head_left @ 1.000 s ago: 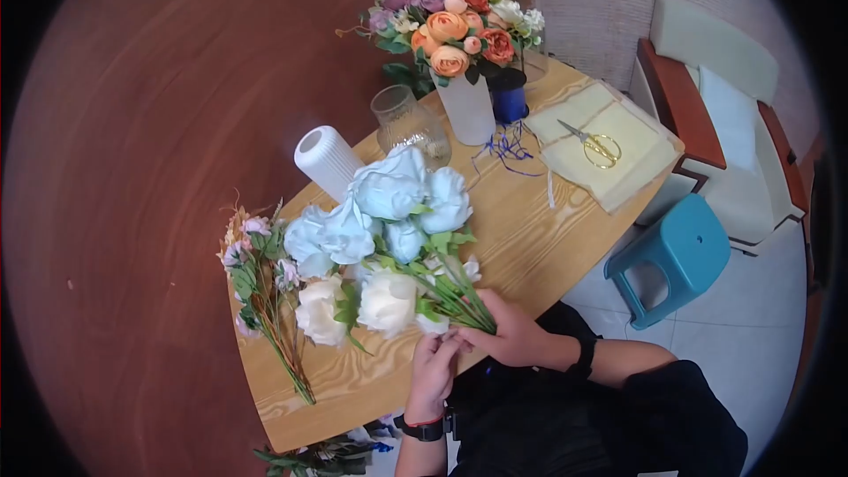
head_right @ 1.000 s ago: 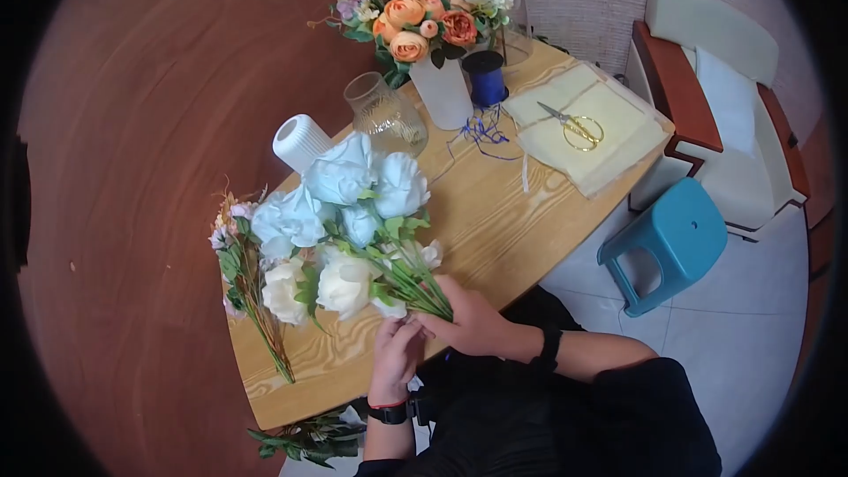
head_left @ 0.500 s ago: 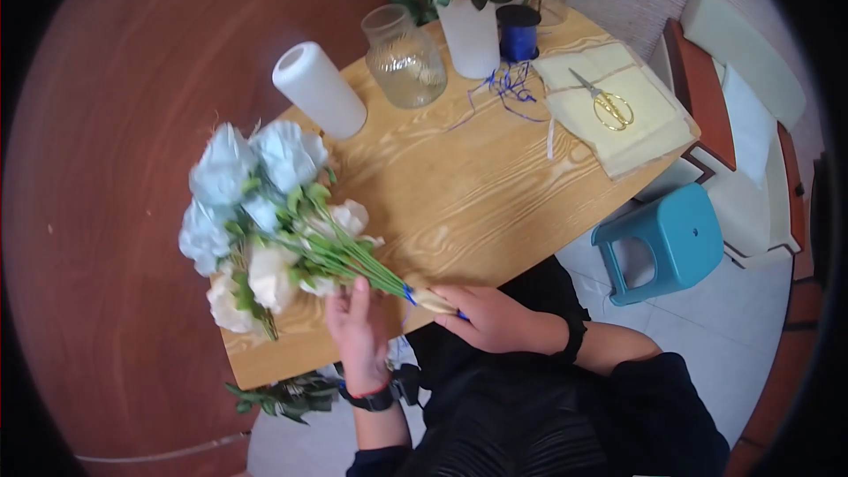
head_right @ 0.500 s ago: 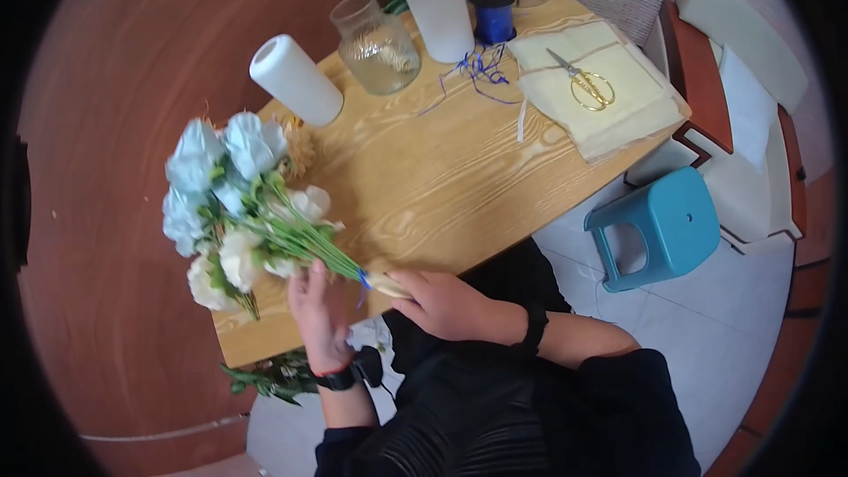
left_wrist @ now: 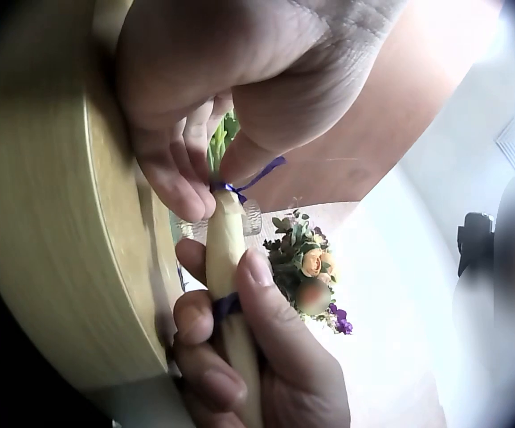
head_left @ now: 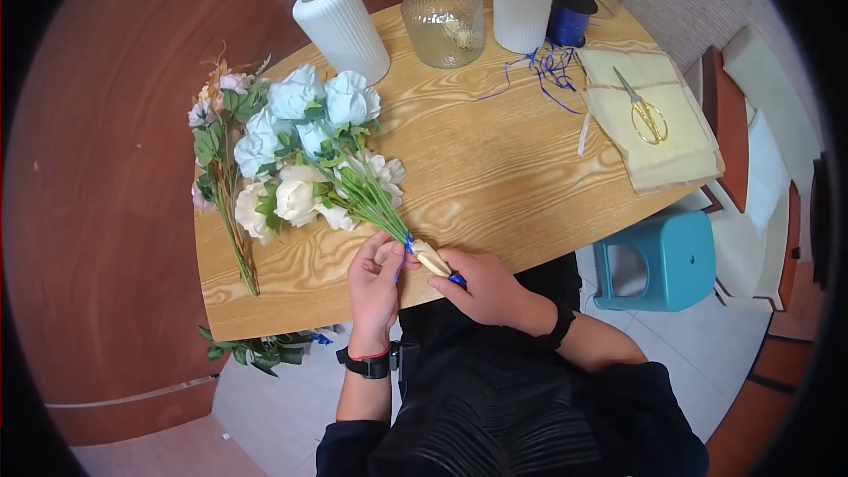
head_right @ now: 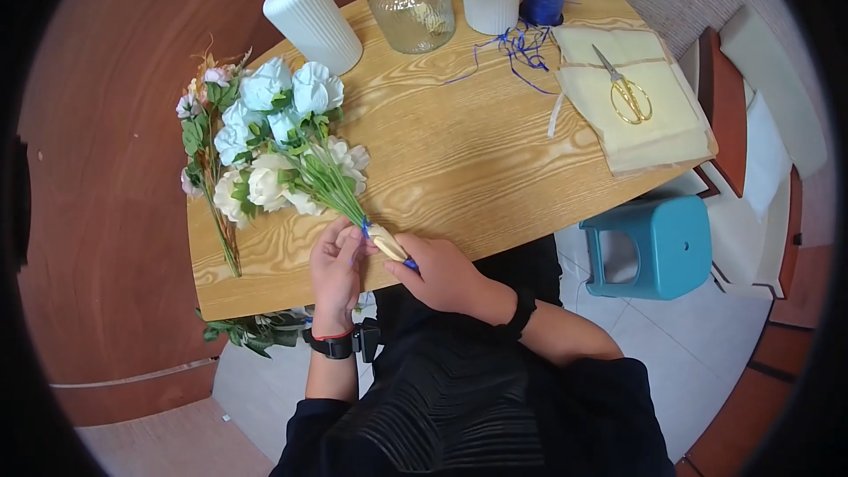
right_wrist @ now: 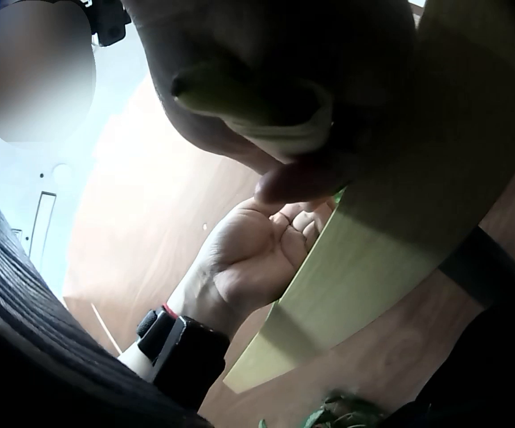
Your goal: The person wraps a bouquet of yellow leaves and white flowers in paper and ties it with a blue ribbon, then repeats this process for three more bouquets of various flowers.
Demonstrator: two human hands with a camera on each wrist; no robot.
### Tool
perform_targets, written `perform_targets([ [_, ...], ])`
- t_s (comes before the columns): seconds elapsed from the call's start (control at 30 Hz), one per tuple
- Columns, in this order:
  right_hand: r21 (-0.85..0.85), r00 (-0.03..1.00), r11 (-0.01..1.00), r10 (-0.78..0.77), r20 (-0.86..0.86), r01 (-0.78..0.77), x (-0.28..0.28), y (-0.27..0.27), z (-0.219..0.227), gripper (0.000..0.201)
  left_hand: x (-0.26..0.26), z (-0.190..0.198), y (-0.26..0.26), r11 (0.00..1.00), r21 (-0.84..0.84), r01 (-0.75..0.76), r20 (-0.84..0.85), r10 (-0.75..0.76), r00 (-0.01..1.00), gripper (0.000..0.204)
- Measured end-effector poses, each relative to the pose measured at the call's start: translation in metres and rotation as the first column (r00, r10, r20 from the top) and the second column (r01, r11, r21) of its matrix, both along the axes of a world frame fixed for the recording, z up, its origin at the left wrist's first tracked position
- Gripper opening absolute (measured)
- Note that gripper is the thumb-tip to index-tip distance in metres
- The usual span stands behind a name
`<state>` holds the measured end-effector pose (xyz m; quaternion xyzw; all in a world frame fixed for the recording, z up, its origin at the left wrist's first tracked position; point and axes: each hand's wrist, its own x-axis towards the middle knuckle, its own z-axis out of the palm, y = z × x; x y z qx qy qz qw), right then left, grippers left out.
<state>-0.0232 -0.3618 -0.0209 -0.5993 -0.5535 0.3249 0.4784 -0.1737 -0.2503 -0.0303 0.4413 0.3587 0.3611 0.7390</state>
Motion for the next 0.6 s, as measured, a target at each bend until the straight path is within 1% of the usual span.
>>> perform_targets([
  [0.07,0.014,1.0,1.0,-0.017,0.012,0.016,0.0,-0.001,-0.004,0.027,-0.002,-0.001,-0.001,1.0,-0.025,0.011,0.016,-0.011,1.0,0.03],
  [0.17,-0.05,0.999,0.999,0.01,0.033,-0.008,0.001,-0.002,0.005,0.028,-0.004,-0.001,0.002,0.999,-0.048,0.022,0.036,-0.021,0.999,0.026],
  [0.23,-0.054,0.998,0.998,0.032,0.059,-0.029,0.001,-0.002,0.002,0.032,-0.008,-0.002,0.005,0.997,-0.064,0.041,0.058,-0.037,0.998,0.023],
  [0.27,-0.054,0.996,0.998,0.044,0.071,-0.04,0.002,-0.002,0.001,0.033,-0.009,-0.002,0.006,0.995,-0.072,0.064,0.1,-0.057,0.993,0.022],
  [0.37,-0.072,0.988,0.995,0.083,0.13,-0.074,0.005,0.0,0.006,0.039,-0.014,-0.004,0.01,0.99,-0.074,0.116,0.153,-0.104,0.983,0.026],
  [0.47,-0.127,0.98,0.982,0.153,0.126,-0.137,0.006,0.002,0.01,0.041,-0.018,-0.006,0.011,0.99,-0.047,0.136,0.206,-0.124,0.971,0.031],
  [0.6,-0.019,0.983,0.987,0.16,0.088,-0.159,0.008,0.0,0.005,0.032,-0.02,-0.008,0.009,0.989,-0.057,0.139,0.246,-0.121,0.962,0.034],
])
